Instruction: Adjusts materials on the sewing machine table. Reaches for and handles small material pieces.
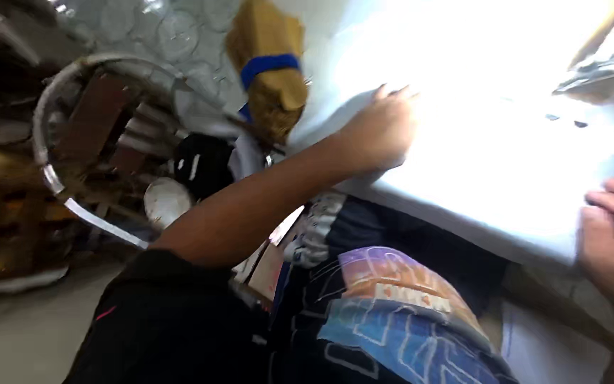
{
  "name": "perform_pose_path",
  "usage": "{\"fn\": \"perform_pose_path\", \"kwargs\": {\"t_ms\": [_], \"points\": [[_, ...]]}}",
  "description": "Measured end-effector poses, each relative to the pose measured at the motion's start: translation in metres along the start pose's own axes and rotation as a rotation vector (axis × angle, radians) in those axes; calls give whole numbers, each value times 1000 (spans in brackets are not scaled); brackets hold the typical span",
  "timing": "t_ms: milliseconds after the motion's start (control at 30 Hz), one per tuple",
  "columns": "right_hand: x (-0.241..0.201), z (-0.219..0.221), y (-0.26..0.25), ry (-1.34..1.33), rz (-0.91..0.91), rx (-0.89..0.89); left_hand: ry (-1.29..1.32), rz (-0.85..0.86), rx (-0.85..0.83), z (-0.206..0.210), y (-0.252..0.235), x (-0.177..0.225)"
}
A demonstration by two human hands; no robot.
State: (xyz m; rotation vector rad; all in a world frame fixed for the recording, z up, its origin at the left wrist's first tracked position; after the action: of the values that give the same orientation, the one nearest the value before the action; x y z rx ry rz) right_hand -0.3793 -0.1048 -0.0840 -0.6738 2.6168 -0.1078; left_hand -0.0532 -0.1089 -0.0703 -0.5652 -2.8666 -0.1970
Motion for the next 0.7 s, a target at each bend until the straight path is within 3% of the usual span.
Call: {"fn": "perform_pose_path", "kwargs": {"t_ms": [167, 700], "points": [[-22, -19, -10, -55, -10, 63, 84, 102, 107, 1, -10, 30], [5, -18, -17, -82, 128, 105, 58, 43, 99, 4, -35, 22]]}}
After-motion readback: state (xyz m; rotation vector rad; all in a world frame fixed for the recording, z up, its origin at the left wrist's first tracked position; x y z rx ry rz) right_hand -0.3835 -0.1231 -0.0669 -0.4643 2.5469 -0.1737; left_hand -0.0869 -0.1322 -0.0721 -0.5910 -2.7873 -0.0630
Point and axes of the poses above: each hand's wrist, its own y-axis away from the middle knuckle, its own z-axis out of the palm, x = y × z, the point moved 10 cm from there along -y, towards the middle knuckle, and after that the axes turned 1 degree about -y, right-handed, at the moved point
